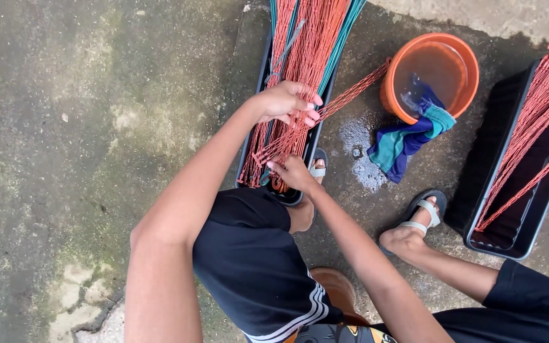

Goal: The person sits on a concrete floor and cleans red plastic hooks using a blue cloth and a bucket of water. They dip the cloth into the water, wipe each hook individually, and place the cleaned hooks into a black tray.

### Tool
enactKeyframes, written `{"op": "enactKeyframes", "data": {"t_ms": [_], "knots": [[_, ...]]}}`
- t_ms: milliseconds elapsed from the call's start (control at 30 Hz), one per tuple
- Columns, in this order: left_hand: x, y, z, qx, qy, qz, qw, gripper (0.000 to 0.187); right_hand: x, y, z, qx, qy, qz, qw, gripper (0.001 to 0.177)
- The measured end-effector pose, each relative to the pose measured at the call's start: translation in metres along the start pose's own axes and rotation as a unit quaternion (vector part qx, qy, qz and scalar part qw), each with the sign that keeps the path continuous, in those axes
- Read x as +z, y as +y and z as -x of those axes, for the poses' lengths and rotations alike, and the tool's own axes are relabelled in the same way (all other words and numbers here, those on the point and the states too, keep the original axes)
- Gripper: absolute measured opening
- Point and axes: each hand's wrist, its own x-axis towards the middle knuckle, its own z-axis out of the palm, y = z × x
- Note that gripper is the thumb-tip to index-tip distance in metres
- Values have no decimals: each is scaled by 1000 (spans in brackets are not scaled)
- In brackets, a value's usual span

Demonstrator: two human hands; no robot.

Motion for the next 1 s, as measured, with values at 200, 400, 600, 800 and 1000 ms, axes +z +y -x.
{"op": "enactKeyframes", "data": {"t_ms": [200, 400, 600, 800, 1000], "knots": [[2, -5, -4, -16, -44, -68, 997, 34, -23, -48, 13, 42, -53, -53, 996, 25], [16, -20, 4, 44, -4, -136, 990, 37, -9, -8, 7, 14, 2, -51, 999, 23], [15, -121, 0, -15, 112, -469, 876, 54, -3, 11, 4, 64, 29, -69, 995, 15], [21, -294, -19, -210, 292, -373, 855, 43, -5, -12, 8, 64, 59, -80, 993, 12], [75, -274, 10, -98, 505, -168, 841, 25, -11, -23, 12, 143, 69, -54, 986, 12]]}}
